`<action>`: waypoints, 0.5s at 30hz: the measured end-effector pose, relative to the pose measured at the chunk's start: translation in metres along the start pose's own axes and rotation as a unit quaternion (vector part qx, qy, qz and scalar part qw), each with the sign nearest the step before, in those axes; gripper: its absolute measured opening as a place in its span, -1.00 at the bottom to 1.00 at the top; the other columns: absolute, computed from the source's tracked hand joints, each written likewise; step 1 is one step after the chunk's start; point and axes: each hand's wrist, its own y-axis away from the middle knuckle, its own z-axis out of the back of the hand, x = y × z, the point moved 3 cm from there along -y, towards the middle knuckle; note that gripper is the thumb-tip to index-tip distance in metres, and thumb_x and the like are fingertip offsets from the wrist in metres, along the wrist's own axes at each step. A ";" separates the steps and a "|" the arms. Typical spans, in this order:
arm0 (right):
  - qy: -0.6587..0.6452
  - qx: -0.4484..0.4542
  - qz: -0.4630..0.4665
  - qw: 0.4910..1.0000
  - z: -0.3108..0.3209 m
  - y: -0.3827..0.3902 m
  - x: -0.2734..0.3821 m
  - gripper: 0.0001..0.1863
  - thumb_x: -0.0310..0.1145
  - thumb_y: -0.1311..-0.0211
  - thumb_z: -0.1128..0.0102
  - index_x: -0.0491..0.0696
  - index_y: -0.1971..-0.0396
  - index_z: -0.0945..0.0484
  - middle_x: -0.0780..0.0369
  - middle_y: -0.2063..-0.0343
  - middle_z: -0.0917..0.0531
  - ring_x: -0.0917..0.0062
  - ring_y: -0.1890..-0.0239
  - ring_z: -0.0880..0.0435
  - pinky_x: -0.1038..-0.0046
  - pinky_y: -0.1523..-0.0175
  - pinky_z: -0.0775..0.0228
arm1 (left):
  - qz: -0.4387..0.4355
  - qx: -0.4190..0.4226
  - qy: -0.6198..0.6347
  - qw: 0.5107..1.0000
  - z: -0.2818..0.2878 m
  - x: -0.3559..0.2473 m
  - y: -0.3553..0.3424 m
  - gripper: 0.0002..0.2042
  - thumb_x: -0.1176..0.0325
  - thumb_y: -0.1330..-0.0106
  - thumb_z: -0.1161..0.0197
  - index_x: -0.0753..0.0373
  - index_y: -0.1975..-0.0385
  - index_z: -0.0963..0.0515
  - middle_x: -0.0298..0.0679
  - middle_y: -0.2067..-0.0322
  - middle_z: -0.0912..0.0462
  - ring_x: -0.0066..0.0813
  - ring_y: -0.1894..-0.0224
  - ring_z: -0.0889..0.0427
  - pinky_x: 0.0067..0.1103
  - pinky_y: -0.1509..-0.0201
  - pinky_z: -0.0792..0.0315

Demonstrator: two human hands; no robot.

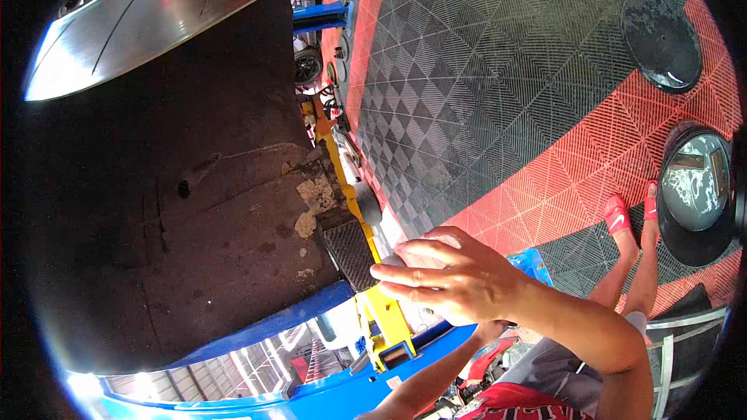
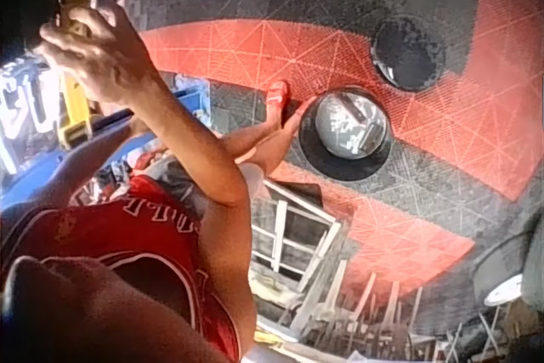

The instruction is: Repairing a car body part by applying and smoothing out a material, possibly bondo or filler.

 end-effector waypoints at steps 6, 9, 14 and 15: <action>-0.008 -0.022 -0.019 1.000 0.001 0.007 0.000 -0.66 -0.29 -0.07 -0.13 -0.02 0.10 -0.54 0.29 -0.13 -0.45 0.41 -0.03 -0.47 0.37 -0.08 -0.33 | -0.010 0.003 -0.001 1.000 -0.013 -0.002 -0.002 -0.53 -0.01 -0.35 -0.03 0.25 -0.04 -0.46 0.05 0.12 -0.60 -0.15 0.04 -0.59 -0.39 -0.01 -0.43; 0.020 -0.027 -0.022 0.999 -0.002 -0.005 0.005 -0.63 -0.29 -0.09 -0.11 -0.03 0.06 -0.51 0.25 -0.14 -0.43 0.41 -0.03 -0.47 0.37 -0.09 -0.32 | -0.014 0.002 0.000 1.000 -0.013 -0.008 -0.014 -0.53 -0.01 -0.35 -0.03 0.25 -0.04 -0.46 0.05 0.12 -0.60 -0.15 0.04 -0.59 -0.39 -0.01 -0.43; 0.053 -0.019 -0.006 0.998 -0.009 -0.016 0.002 -0.59 -0.29 -0.11 -0.07 0.00 -0.01 -0.46 0.24 -0.13 -0.42 0.42 -0.03 -0.47 0.36 -0.09 -0.32 | -0.018 -0.003 -0.002 1.000 -0.018 -0.008 -0.018 -0.54 0.00 -0.35 -0.03 0.25 -0.04 -0.46 0.05 0.12 -0.60 -0.15 0.03 -0.59 -0.39 -0.02 -0.42; 0.069 -0.016 0.016 0.997 -0.009 -0.013 0.000 -0.59 -0.29 -0.12 -0.06 0.01 -0.02 -0.45 0.24 -0.12 -0.43 0.42 -0.02 -0.47 0.36 -0.08 -0.33 | -0.018 -0.002 -0.003 1.000 -0.017 -0.006 -0.014 -0.54 0.00 -0.35 -0.03 0.25 -0.04 -0.46 0.05 0.11 -0.59 -0.15 0.03 -0.59 -0.39 -0.02 -0.42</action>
